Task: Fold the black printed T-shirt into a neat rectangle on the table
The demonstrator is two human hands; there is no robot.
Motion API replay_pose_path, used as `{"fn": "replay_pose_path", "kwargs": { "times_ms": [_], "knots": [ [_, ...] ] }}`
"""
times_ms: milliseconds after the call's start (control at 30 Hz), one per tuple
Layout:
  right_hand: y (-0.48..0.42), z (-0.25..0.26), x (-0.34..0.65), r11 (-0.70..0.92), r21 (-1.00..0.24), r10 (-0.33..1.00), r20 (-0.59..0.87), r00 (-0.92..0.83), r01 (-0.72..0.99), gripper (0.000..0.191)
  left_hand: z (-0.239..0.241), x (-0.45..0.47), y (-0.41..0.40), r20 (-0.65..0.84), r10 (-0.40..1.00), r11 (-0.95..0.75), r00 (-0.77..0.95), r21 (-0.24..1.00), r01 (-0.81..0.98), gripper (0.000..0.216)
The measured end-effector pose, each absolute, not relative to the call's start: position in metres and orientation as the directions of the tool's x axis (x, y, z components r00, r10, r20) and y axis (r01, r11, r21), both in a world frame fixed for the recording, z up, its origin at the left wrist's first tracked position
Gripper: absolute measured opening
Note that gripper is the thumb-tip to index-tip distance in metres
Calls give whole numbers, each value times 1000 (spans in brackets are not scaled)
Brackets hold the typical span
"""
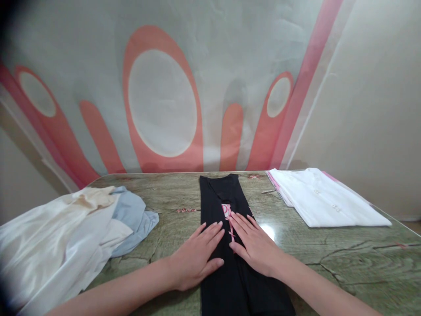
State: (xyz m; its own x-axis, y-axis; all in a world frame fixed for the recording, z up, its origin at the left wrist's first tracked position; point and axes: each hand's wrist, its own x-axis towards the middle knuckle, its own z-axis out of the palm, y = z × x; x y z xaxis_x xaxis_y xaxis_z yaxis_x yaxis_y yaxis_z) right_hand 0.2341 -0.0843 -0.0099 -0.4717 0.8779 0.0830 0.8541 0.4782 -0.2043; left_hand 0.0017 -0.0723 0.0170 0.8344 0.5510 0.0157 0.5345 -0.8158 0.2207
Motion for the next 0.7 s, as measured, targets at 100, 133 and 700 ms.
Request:
{"fn": "replay_pose_path", "kwargs": {
  "times_ms": [100, 133, 700],
  "knots": [
    [-90, -10, 232, 478, -195, 878, 86, -471, 856, 62, 10, 12, -67, 35, 592, -795, 805, 190, 577, 61],
    [-89, -10, 230, 477, -193, 879, 87, -470, 857, 62, 7, 15, -62, 49, 611, -784, 790, 171, 596, 61],
    [-4, -19, 211, 402, -165, 915, 91, -392, 901, 72, -21, 35, 113, -26, 783, -619, 622, 71, 782, 68]
  ]
}}
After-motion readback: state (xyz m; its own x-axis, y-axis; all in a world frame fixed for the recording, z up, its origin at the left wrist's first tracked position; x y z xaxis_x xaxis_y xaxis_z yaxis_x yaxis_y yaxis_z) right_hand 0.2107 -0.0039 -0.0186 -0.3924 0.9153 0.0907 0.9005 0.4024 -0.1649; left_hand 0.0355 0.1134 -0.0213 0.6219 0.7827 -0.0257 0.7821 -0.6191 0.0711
